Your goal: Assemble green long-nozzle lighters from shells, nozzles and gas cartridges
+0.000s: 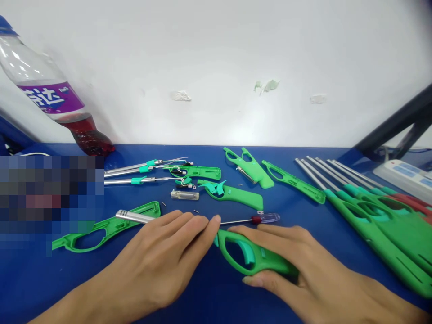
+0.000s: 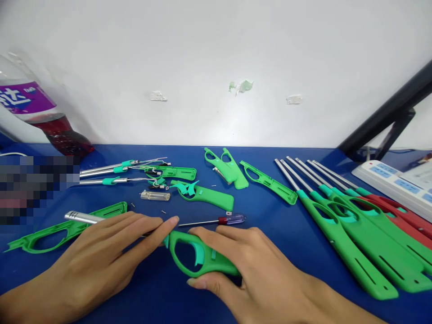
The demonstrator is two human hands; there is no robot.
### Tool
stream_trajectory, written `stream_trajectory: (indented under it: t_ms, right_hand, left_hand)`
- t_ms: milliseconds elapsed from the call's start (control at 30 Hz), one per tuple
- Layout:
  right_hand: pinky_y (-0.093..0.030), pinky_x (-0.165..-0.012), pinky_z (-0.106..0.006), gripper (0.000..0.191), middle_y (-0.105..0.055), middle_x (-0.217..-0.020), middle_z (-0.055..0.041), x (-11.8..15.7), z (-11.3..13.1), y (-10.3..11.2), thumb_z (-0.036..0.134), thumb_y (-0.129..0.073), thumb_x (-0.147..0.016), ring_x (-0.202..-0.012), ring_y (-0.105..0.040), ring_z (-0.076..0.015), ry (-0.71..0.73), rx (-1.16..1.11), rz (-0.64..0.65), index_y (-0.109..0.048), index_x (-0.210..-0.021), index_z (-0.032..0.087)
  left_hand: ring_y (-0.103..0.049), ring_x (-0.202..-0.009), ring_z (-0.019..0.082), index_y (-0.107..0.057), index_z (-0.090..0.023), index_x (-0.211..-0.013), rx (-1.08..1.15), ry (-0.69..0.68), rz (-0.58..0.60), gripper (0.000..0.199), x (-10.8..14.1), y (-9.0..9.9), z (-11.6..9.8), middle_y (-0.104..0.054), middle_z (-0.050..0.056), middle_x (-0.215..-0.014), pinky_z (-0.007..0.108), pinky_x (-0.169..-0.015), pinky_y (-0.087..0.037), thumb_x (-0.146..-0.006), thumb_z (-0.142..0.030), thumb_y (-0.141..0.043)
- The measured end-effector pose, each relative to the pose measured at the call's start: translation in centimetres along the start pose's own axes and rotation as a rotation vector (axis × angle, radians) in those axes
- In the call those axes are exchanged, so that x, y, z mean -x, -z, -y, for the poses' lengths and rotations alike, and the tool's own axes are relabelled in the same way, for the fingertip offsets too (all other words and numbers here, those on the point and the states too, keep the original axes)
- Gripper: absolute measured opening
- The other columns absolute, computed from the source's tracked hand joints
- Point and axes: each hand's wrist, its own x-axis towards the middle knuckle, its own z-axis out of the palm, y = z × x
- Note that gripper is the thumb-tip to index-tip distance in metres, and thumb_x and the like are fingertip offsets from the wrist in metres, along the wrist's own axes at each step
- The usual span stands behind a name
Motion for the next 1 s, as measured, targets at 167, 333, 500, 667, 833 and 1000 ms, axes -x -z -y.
stream_trajectory:
  t_ms: [167, 333, 500, 667, 833, 1000]
  right_hand:
    - [-0.066, -0.084, -0.028, 0.043, -0.084, -0.118, -0.0034, 0.1, 0.7, 0.3, 0.054, -0.078, -0.092, -0.107, -0.081, -0.0265, -0.161, -0.195, 0.005, -0.079, -0.128, 0.031]
    - [-0.065, -0.081, -0.031, 0.04, -0.085, -0.111, -0.0028, 0.0, 0.7, 0.8, 0.058, -0.074, -0.093, -0.102, -0.08, -0.0283, -0.247, -0.398, 0.133, -0.084, -0.118, 0.03]
    - [-0.064, -0.087, -0.032, 0.042, -0.084, -0.113, -0.0006, 0.1, 0.2, 1.2, 0.052, -0.074, -0.094, -0.105, -0.078, -0.0274, -0.391, -0.72, 0.299, -0.08, -0.129, 0.03]
    - [-0.062, -0.079, -0.027, 0.035, -0.083, -0.1, 0.0003, 0.1, -0.2, 0.9, 0.051, -0.077, -0.091, -0.094, -0.077, -0.0247, -0.376, -0.672, 0.302, -0.084, -0.118, 0.029]
    - [-0.058, -0.059, -0.024, 0.035, -0.081, -0.089, 0.0025, -0.2, -0.2, 0.9, 0.057, -0.073, -0.093, -0.076, -0.075, -0.0204, -0.276, -0.477, 0.234, -0.084, -0.112, 0.03]
    - [-0.058, -0.055, -0.025, 0.04, -0.08, -0.081, 0.0039, -0.5, 0.1, 1.0, 0.064, -0.068, -0.096, -0.069, -0.074, -0.0196, -0.192, -0.32, 0.178, -0.084, -0.111, 0.031]
  left_hand:
    - [-0.071, -0.084, 0.016, -0.063, -0.007, -0.132, 0.023, -0.024, 0.046, 0.038, 0.0, 1.0, -0.3, -0.077, 0.005, -0.097, 0.03, -0.078, -0.054, -0.104, -0.003, -0.038]
    - [-0.072, -0.094, 0.019, -0.059, -0.009, -0.144, 0.064, -0.007, 0.044, 0.046, 0.8, 0.8, -0.9, -0.078, 0.007, -0.105, 0.03, -0.086, -0.057, -0.104, -0.007, -0.036]
    - [-0.073, -0.095, 0.017, -0.05, -0.021, -0.157, 0.053, 0.023, 0.039, 0.055, 1.0, 0.8, -1.4, -0.078, 0.003, -0.106, 0.028, -0.094, -0.057, -0.103, -0.011, -0.046]
    - [-0.069, -0.084, 0.017, -0.06, -0.01, -0.139, 0.087, 0.008, 0.042, 0.037, 0.4, 1.1, -1.5, -0.076, 0.002, -0.093, 0.03, -0.082, -0.053, -0.105, -0.008, -0.044]
    - [-0.07, -0.098, 0.019, -0.061, -0.01, -0.138, 0.048, 0.003, 0.045, 0.04, 0.7, 0.9, -1.5, -0.077, 0.005, -0.105, 0.032, -0.095, -0.051, -0.105, -0.007, -0.04]
    - [-0.07, -0.089, 0.02, -0.062, -0.008, -0.133, 0.019, -0.016, 0.055, 0.037, 0.5, 0.8, -1.3, -0.075, 0.006, -0.099, 0.034, -0.086, -0.053, -0.103, -0.006, -0.042]
